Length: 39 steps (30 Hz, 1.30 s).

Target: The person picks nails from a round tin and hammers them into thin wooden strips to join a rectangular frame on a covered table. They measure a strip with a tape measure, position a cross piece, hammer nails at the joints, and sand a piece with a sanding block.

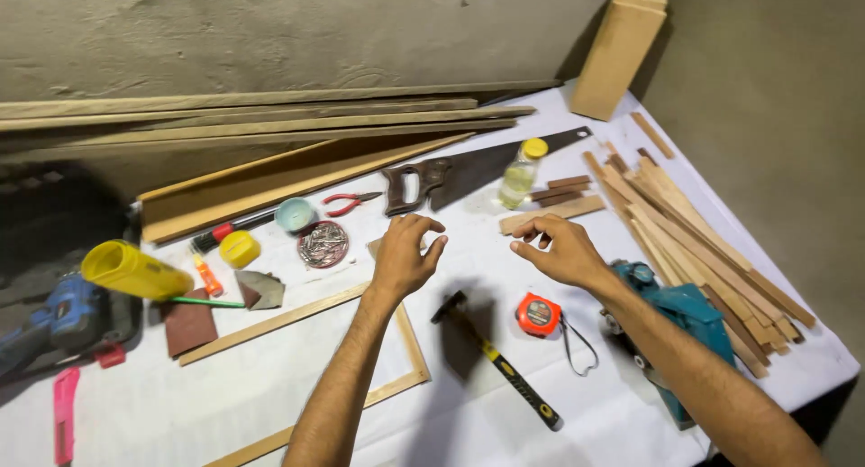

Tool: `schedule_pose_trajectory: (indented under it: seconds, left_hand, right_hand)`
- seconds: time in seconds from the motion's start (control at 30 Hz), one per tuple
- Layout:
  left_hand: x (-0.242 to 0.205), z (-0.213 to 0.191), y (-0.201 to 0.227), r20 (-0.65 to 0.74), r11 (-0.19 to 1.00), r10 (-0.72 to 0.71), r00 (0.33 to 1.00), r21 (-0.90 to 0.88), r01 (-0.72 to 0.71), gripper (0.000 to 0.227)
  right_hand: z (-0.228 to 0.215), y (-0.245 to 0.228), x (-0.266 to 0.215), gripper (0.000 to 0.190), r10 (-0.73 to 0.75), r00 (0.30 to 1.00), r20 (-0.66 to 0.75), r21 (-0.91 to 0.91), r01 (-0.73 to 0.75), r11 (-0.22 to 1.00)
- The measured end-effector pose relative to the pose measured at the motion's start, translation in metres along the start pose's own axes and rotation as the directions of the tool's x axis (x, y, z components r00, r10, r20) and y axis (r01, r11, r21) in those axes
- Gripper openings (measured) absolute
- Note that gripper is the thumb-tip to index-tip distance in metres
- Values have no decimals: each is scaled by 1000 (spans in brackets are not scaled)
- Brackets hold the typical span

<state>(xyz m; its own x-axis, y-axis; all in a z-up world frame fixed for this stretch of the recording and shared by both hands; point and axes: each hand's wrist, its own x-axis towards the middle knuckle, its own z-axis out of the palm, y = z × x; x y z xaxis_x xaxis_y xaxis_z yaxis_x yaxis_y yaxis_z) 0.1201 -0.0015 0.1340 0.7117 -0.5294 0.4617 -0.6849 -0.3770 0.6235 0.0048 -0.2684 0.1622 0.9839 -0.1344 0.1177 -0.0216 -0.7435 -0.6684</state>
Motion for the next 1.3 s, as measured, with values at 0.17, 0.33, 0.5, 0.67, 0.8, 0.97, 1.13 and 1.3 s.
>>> schedule_pose_trajectory:
  seconds: [0.17, 0.33, 0.5, 0.67, 0.8, 0.97, 1.13, 1.3]
  left_hand:
    - [53, 72, 54, 71, 998, 67, 995, -22, -66, 16]
    - [90, 141, 106, 161, 995, 78, 984, -68, -68, 18]
    - [121, 215, 148, 236, 985, 169, 957, -71, -157, 17]
    - [139, 286, 176, 332, 978, 209, 920, -83, -193, 19]
    - [144, 347, 179, 523, 984, 144, 840, 15, -177, 19]
    - [143, 401, 181, 704, 964, 36, 709, 164, -211, 27]
    - [140, 436, 169, 771, 933, -78, 632, 280, -227, 37]
    - [138, 449, 161, 753, 940, -114, 648, 293, -175, 53]
  right_hand:
    - [-71, 66, -18, 29, 128, 989, -71, 16, -127, 992]
    - [-125, 116, -33, 32, 251, 964, -87, 62, -246, 967]
    - [-172, 159, -58, 30, 357, 921, -157, 98, -345, 934]
    - [-193, 232, -83, 29, 432, 874, -222, 105, -419, 902]
    - [-182, 302, -91, 25, 467, 854, -229, 77, -462, 883]
    - [-153, 338, -100, 36, 337, 914, -227, -148, -374, 915]
    - [-146, 315, -94, 55, 491, 871, -30, -251, -482, 840]
    - [-123, 347, -93, 41, 485, 874, -3, -232, -473, 850]
